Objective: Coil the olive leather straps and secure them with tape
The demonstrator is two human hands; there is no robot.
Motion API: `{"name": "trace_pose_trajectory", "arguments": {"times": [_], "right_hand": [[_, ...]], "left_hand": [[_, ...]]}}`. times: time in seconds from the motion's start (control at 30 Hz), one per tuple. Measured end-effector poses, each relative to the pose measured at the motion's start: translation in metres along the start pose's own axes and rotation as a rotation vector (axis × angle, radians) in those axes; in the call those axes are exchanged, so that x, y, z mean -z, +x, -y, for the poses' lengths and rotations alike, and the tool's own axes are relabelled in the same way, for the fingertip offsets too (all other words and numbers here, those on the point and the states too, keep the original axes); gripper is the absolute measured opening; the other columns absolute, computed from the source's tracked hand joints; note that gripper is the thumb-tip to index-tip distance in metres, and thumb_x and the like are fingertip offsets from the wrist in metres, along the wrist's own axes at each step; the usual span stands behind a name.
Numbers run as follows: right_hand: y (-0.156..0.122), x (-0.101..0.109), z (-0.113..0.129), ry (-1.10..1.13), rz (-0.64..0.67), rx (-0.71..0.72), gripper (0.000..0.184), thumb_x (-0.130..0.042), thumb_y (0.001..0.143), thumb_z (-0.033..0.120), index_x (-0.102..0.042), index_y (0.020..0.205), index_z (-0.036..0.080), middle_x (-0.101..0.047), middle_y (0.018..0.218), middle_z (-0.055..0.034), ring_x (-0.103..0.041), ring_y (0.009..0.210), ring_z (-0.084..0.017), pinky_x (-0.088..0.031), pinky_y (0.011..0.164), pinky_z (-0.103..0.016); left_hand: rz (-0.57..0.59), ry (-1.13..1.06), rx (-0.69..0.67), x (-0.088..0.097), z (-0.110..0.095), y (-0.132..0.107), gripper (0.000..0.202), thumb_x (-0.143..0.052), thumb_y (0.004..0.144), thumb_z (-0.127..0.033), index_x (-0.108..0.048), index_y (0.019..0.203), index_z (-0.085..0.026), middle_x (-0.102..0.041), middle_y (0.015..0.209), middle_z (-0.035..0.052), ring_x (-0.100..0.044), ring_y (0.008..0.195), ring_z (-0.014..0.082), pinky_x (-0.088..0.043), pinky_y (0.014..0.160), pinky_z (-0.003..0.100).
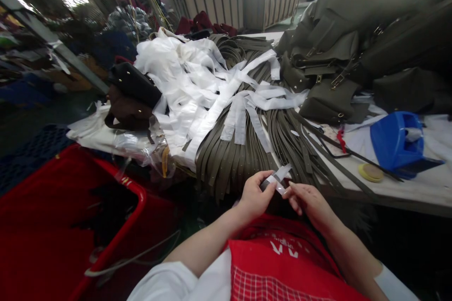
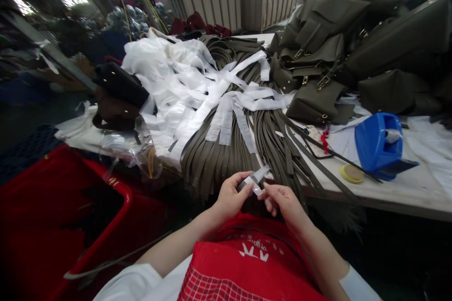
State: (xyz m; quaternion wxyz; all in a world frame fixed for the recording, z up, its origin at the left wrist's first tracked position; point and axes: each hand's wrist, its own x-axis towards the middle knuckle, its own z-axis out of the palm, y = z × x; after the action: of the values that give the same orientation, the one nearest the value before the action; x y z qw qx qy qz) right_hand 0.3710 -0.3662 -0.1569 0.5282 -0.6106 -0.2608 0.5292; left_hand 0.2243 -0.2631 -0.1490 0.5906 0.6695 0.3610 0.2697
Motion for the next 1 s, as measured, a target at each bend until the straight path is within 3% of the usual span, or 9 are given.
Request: {"name": "trace_pose_trajectory", "arguments": {"times": [0.2,0.33,0.47,0.63,0.77,0.9,1.0], "right_hand": [[0.003,-0.002,-0.003,-0.125,-0.026,0.0,0.046,-0.073,0.074,0.062,-0.068,0.065,0.017,-0.052,0.041,0.004,-0.037,0.034,-0.007,-0.023,0.037,-0.021],[0.009,-0.007,-0.01,-0.148,-0.055,-0.014,0.047,-0.076,0.071,0.062,-0.063,0.059,0.018,-0.05,0.039,0.0049,-0.036,0.032,-0.007,-0.023,0.035,-0.021],[0.012,-0.01,-0.011,-0.116,0.005,0.0,0.053,-0.073,0.07,0.068,-0.063,0.061,0.017,-0.059,0.047,0.0015,-0.048,0.039,-0.01,-0.037,0.04,-0.022],[0.012,-0.012,0.002,-0.089,0.103,0.037,0.051,-0.073,0.072,0.066,-0.069,0.074,0.015,-0.07,0.064,-0.003,-0.061,0.053,-0.013,-0.05,0.054,-0.025],[0.015,-0.018,0.007,-0.11,0.071,0.087,0.05,-0.071,0.074,0.066,-0.069,0.069,0.016,-0.068,0.061,-0.0025,-0.061,0.052,-0.014,-0.05,0.053,-0.026],[0.019,-0.021,0.002,-0.136,-0.001,0.148,0.042,-0.072,0.074,0.06,-0.071,0.071,0.018,-0.068,0.058,-0.0012,-0.061,0.051,-0.017,-0.051,0.052,-0.029],[0.021,-0.017,-0.001,-0.173,-0.059,0.205,0.037,-0.075,0.07,0.056,-0.072,0.064,0.02,-0.067,0.054,-0.002,-0.061,0.051,-0.02,-0.053,0.055,-0.033]], "left_hand": [[0.002,-0.06,0.034,-0.001,0.003,-0.001,0.032,-0.069,0.082,-0.025,-0.072,0.111,-0.013,-0.074,0.102,0.0108,-0.067,0.096,0.0236,-0.053,0.087,0.034],[0.015,-0.232,0.117,-0.003,0.002,-0.002,0.037,-0.072,0.081,-0.035,-0.071,0.111,-0.013,-0.073,0.097,0.0093,-0.066,0.084,0.019,-0.054,0.076,0.029],[0.029,-0.387,0.21,0.001,-0.007,0.0,0.053,-0.083,0.068,-0.042,-0.072,0.109,-0.011,-0.073,0.088,0.0077,-0.063,0.071,0.0153,-0.051,0.064,0.024],[0.034,-0.528,0.241,0.008,-0.014,0.006,0.059,-0.086,0.064,-0.045,-0.072,0.11,-0.01,-0.071,0.086,0.0063,-0.061,0.072,0.0142,-0.051,0.07,0.026],[0.077,-0.388,0.151,0.009,-0.012,0.008,0.054,-0.081,0.07,-0.047,-0.073,0.112,-0.013,-0.069,0.093,0.0073,-0.06,0.073,0.0146,-0.049,0.066,0.025],[0.035,-0.116,-0.088,0.007,-0.014,0.003,0.034,-0.076,0.078,-0.035,-0.076,0.108,-0.019,-0.062,0.102,0.008,-0.062,0.094,0.0198,-0.051,0.086,0.031],[0.052,-0.032,-0.191,0.001,-0.018,-0.006,0.035,-0.074,0.079,-0.028,-0.075,0.113,-0.02,-0.06,0.103,0.0082,-0.061,0.098,0.0208,-0.051,0.091,0.032]]}}
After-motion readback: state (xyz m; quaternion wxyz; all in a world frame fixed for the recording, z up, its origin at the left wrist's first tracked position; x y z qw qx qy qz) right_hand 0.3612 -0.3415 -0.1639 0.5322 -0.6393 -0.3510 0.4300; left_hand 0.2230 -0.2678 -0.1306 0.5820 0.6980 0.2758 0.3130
